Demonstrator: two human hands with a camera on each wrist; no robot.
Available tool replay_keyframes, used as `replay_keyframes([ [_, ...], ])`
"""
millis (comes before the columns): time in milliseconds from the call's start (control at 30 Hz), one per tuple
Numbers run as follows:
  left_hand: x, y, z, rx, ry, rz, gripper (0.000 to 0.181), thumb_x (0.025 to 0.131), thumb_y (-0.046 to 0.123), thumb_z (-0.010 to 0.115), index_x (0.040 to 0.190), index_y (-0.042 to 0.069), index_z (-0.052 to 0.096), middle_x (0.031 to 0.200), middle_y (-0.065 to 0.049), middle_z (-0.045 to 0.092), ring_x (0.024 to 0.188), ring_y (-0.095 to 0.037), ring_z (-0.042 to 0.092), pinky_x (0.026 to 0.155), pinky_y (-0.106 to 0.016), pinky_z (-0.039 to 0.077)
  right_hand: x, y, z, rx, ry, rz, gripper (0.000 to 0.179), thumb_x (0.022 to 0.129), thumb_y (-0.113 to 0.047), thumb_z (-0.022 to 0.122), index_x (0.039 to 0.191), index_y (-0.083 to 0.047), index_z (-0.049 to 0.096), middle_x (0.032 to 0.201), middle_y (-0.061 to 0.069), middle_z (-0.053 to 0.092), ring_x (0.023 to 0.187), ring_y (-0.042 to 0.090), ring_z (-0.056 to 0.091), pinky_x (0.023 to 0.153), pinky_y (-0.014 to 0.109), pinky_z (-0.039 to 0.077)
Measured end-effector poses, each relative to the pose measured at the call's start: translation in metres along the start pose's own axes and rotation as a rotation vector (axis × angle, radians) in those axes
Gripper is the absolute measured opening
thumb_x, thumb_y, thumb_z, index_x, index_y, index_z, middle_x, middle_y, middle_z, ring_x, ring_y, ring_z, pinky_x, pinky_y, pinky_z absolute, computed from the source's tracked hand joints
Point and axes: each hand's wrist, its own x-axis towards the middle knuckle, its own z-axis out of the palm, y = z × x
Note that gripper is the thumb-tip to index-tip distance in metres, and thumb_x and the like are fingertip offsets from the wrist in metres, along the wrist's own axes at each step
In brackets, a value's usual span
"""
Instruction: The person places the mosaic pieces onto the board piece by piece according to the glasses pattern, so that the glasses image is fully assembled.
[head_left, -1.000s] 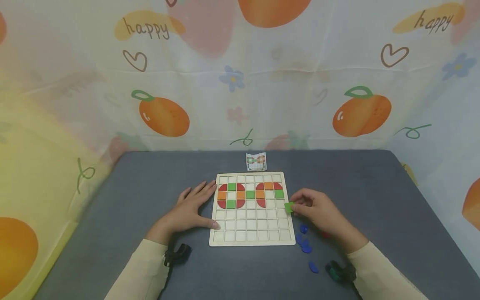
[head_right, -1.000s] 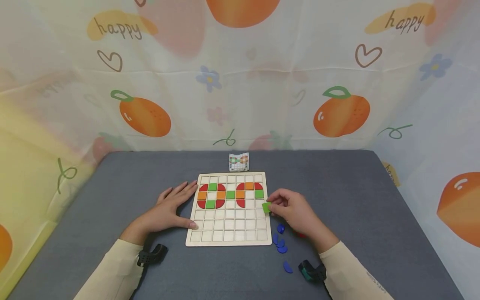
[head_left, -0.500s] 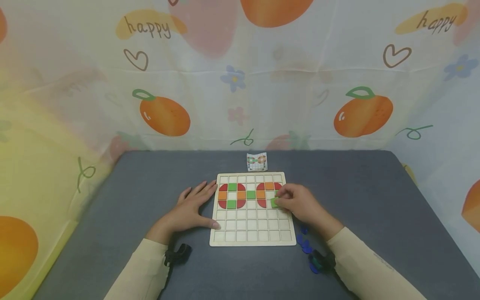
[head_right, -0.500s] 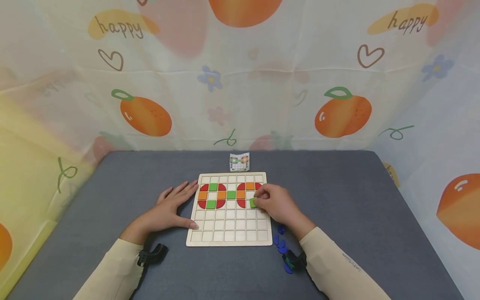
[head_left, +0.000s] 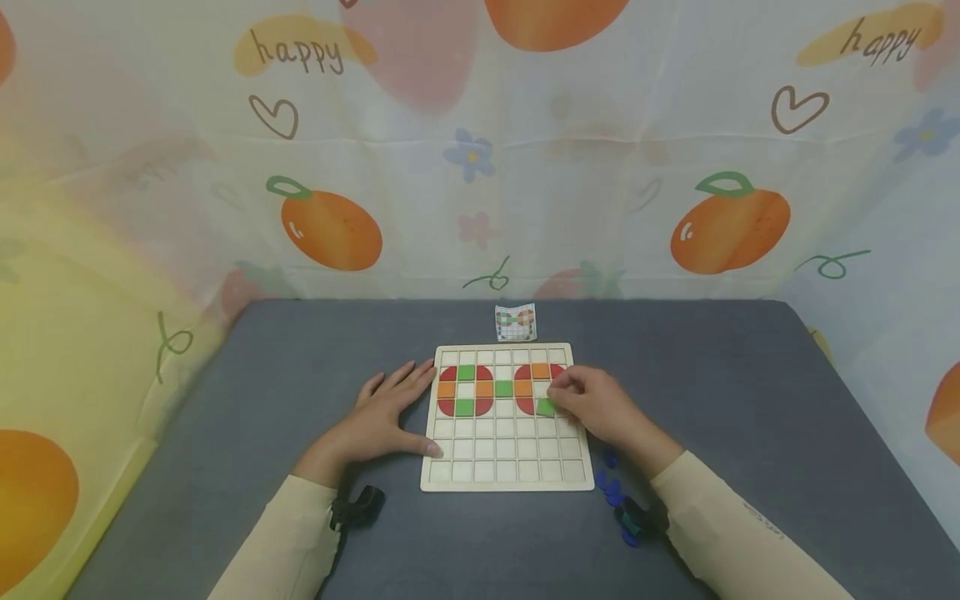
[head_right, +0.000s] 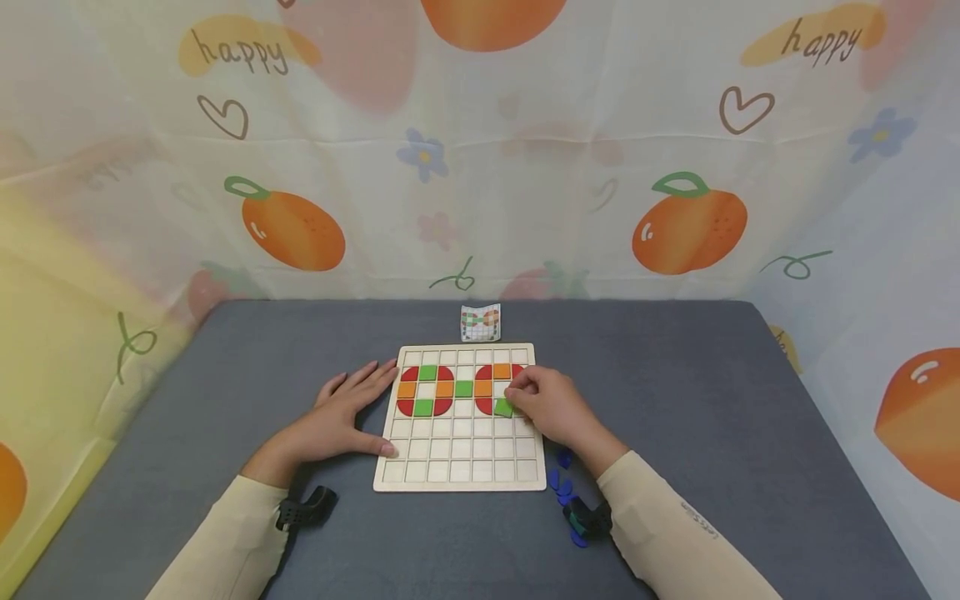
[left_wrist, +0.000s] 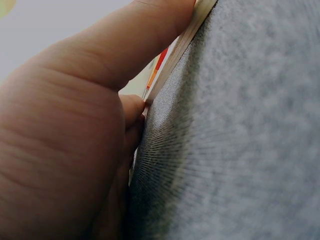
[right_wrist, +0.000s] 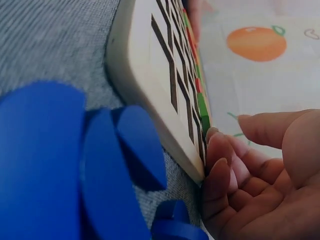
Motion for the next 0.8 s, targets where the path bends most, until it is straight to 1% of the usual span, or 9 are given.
replay_keyframes([
  [167,0.000,0.001,0.000,-0.005,0.003,-0.001,0.132,0.074,0.070,0.092,0.175,0.016,0.027,0.180,0.002,0.020,0.166,-0.031,0.006,0.125,-0.065,-0.004,-0.001,0.002,-0.001,0.019,-0.013,-0.019,0.018,0.110,-0.018,0.069,0.115,-0.002,0.074,0.079,0.005,0.065,0.073,0.022,0.060,0.068,0.038,0.051],
  [400,0.001,0.001,0.000,-0.005,0.004,0.003,0.131,0.074,0.071,0.092,0.175,0.016,0.027,0.180,0.001,0.021,0.166,-0.031,0.006,0.125,-0.065,-0.003,-0.001,0.002,-0.003,0.037,-0.024,-0.026,0.019,0.110,-0.019,0.068,0.117,-0.002,0.074,0.086,0.006,0.068,0.075,0.023,0.061,0.070,0.038,0.051],
  [500,0.000,0.001,-0.001,-0.010,0.005,0.009,0.131,0.074,0.070,0.092,0.175,0.016,0.027,0.180,0.001,0.021,0.166,-0.031,0.007,0.125,-0.064,-0.003,-0.003,0.003,-0.006,0.062,-0.036,-0.044,0.023,0.110,-0.022,0.068,0.120,-0.002,0.073,0.093,0.008,0.070,0.079,0.024,0.063,0.074,0.039,0.053],
  [633,-0.001,0.001,-0.002,-0.021,0.002,0.020,0.131,0.075,0.069,0.092,0.175,0.015,0.027,0.180,0.001,0.021,0.166,-0.032,0.007,0.125,-0.064,-0.003,-0.009,0.005,-0.012,0.117,-0.078,-0.091,0.031,0.112,-0.027,0.065,0.126,0.001,0.070,0.102,0.012,0.071,0.088,0.028,0.064,0.080,0.041,0.055],
  [800,-0.001,0.001,-0.001,-0.019,0.004,0.025,0.130,0.075,0.069,0.092,0.174,0.015,0.027,0.180,0.001,0.021,0.166,-0.032,0.007,0.125,-0.065,-0.003,-0.018,0.009,-0.023,0.145,-0.098,-0.135,0.037,0.116,-0.031,0.058,0.128,0.002,0.067,0.107,0.016,0.069,0.094,0.031,0.065,0.085,0.045,0.056],
])
